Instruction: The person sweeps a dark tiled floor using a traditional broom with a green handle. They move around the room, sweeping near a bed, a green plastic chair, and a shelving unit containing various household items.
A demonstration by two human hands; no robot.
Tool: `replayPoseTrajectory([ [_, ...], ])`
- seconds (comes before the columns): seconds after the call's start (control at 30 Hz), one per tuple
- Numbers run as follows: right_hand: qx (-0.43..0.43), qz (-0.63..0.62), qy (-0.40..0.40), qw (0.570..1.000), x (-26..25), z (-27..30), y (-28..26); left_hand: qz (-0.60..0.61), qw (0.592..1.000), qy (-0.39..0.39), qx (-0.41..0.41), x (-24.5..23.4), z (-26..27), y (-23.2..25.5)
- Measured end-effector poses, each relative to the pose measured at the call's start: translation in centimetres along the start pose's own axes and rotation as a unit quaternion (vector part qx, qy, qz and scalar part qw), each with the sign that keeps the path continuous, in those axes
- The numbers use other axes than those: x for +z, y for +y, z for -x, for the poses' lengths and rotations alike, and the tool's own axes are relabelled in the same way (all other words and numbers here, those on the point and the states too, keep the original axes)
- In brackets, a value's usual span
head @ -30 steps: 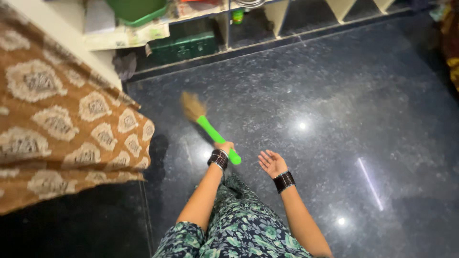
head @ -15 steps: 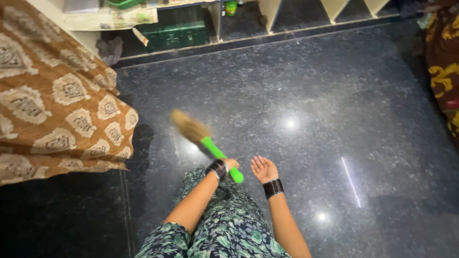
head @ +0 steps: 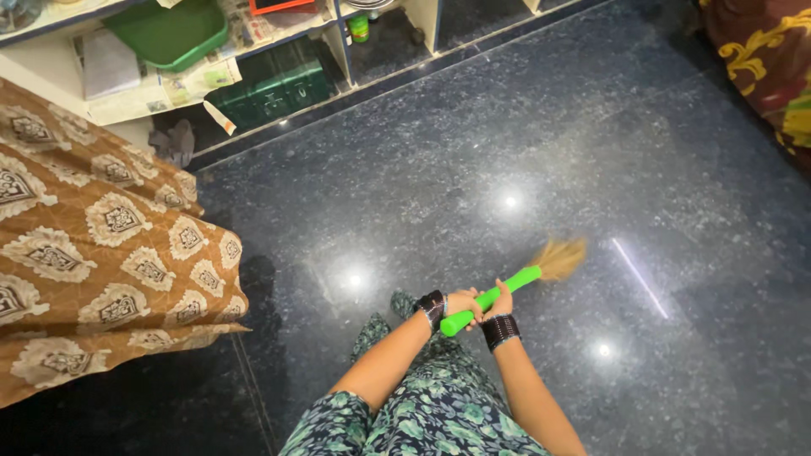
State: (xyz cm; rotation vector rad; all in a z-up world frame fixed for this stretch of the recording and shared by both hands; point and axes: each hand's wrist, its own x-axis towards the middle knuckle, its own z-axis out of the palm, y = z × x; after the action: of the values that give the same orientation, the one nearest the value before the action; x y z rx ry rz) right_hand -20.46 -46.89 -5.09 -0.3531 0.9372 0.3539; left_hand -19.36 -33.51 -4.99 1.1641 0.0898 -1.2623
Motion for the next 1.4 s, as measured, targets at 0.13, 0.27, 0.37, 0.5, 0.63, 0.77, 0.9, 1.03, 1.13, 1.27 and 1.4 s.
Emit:
replayPoseTrajectory([
  [0.13,-0.040,0.005,0.007,0.999,-0.2,0.3,1.5,-0.016,0.998,0.065,0.009,-0.8,2.5,-1.3],
  [0.27,0.024,0.156,-0.048,0.986,0.3,0.2,3.5,0.023,0.990,0.115,0.073,-2.4,5.9,-3.7],
  [0.37,0.040,0.235,-0.060,0.969,0.8,0.5,5.1,0.106,0.963,0.213,0.123,-3.9,8.6,-5.4],
  [0.5,0.063,0.297,-0.108,0.947,0.0,1.6,6.8,0.185,0.891,0.364,0.199,-4.6,10.5,-7.9],
  [0.63,0.091,0.322,-0.137,0.932,-0.7,2.5,8.0,0.235,0.796,0.515,0.216,-5.6,13.1,-9.8],
  [0.77,0.110,0.345,-0.152,0.920,-1.8,3.3,9.1,0.189,0.685,0.670,0.216,-7.7,18.6,-12.4],
  [0.9,0.113,0.344,-0.182,0.914,-3.6,4.3,9.5,0.226,0.681,0.688,0.104,-9.0,21.4,-14.6],
  [1.03,0.111,0.326,-0.172,0.923,-5.9,5.8,8.3,0.172,0.757,0.628,0.056,-7.7,18.6,-15.1],
  [1.13,0.097,0.288,-0.128,0.944,-7.5,6.7,6.6,-0.021,0.853,0.522,-0.013,-4.4,14.4,-16.5],
  [1.27,0.059,0.258,-0.091,0.960,-9.3,7.9,4.2,-0.364,0.884,0.273,-0.108,1.8,5.8,-17.7],
  [1.4,0.029,0.281,-0.024,0.959,-11.2,8.8,1.4,-0.480,0.853,0.201,-0.025,7.7,-2.8,-16.8],
])
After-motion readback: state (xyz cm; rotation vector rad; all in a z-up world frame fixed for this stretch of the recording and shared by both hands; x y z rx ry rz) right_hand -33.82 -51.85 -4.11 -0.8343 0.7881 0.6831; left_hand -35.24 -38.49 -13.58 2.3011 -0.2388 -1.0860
